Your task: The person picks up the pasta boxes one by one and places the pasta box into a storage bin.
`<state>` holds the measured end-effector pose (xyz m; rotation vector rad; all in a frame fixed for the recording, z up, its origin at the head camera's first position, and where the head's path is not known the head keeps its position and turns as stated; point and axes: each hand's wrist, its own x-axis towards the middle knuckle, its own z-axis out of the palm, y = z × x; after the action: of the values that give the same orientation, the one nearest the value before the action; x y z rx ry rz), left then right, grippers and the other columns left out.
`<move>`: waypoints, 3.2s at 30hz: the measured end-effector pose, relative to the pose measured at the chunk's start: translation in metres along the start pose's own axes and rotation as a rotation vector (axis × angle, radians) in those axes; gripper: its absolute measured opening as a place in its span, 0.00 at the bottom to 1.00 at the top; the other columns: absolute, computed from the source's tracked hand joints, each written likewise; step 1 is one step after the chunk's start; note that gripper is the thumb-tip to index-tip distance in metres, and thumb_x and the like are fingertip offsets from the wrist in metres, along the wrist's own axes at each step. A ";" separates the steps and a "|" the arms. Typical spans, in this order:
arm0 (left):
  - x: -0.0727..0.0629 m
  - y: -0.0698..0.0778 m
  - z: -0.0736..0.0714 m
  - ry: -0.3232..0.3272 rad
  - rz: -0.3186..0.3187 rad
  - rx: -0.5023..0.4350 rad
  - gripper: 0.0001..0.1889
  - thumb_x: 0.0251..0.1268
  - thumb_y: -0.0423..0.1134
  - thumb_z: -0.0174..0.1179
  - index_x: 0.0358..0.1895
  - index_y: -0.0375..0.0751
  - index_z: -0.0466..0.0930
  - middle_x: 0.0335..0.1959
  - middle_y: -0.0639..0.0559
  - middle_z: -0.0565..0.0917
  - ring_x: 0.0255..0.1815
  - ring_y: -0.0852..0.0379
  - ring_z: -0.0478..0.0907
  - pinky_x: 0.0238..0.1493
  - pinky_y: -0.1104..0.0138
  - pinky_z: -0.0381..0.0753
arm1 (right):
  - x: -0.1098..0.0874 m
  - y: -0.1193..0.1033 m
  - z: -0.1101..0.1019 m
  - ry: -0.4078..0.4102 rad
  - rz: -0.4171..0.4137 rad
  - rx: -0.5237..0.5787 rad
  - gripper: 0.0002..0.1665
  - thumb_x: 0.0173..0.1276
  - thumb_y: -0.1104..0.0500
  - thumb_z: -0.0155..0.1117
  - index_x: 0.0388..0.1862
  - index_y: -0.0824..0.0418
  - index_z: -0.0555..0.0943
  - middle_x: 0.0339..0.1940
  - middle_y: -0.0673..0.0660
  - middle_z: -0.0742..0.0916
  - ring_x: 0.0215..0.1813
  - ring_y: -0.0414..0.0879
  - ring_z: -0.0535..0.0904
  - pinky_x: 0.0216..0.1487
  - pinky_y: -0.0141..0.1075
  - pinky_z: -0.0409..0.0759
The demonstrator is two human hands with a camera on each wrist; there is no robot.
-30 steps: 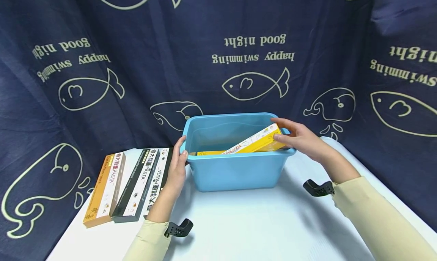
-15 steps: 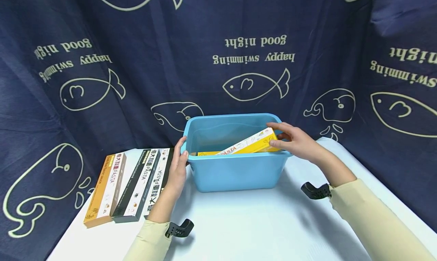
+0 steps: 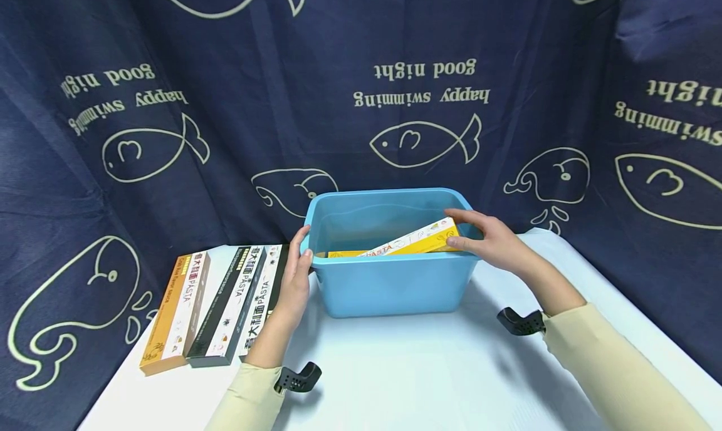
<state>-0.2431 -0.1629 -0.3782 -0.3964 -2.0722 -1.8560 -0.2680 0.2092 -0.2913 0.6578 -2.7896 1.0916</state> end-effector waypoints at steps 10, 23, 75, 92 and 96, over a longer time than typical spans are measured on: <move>-0.001 0.001 0.001 0.000 -0.006 0.003 0.28 0.77 0.49 0.36 0.78 0.60 0.52 0.81 0.52 0.54 0.78 0.43 0.57 0.73 0.39 0.58 | -0.003 0.011 0.003 0.008 0.032 0.008 0.39 0.69 0.45 0.67 0.75 0.55 0.68 0.78 0.65 0.67 0.82 0.69 0.45 0.71 0.75 0.50; -0.001 0.001 0.000 -0.004 0.005 -0.018 0.29 0.76 0.49 0.37 0.79 0.58 0.52 0.80 0.50 0.56 0.78 0.44 0.57 0.74 0.39 0.56 | -0.007 0.016 0.017 0.146 -0.064 0.016 0.31 0.73 0.48 0.62 0.72 0.55 0.72 0.73 0.59 0.75 0.81 0.63 0.53 0.74 0.69 0.52; -0.001 0.002 -0.002 0.021 0.013 0.025 0.27 0.78 0.47 0.40 0.78 0.55 0.56 0.79 0.48 0.59 0.75 0.44 0.61 0.74 0.42 0.60 | -0.025 0.025 0.064 0.492 0.142 0.512 0.27 0.79 0.56 0.47 0.73 0.58 0.64 0.85 0.48 0.53 0.85 0.53 0.42 0.80 0.63 0.47; -0.012 0.018 -0.020 -0.005 -0.041 0.152 0.26 0.82 0.45 0.40 0.78 0.47 0.53 0.78 0.42 0.61 0.79 0.43 0.59 0.73 0.43 0.66 | -0.023 0.027 0.069 0.533 0.101 0.635 0.23 0.78 0.60 0.44 0.70 0.62 0.63 0.84 0.50 0.55 0.85 0.50 0.45 0.81 0.58 0.48; -0.018 0.021 -0.030 0.062 -0.107 0.240 0.26 0.81 0.45 0.44 0.77 0.48 0.56 0.77 0.44 0.62 0.77 0.41 0.62 0.73 0.44 0.66 | -0.023 0.027 0.070 0.532 0.095 0.638 0.23 0.78 0.59 0.44 0.70 0.62 0.63 0.84 0.49 0.55 0.85 0.51 0.45 0.81 0.58 0.47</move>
<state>-0.2160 -0.1898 -0.3639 -0.1688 -2.2782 -1.6264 -0.2528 0.1894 -0.3655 0.2077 -2.0294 1.8696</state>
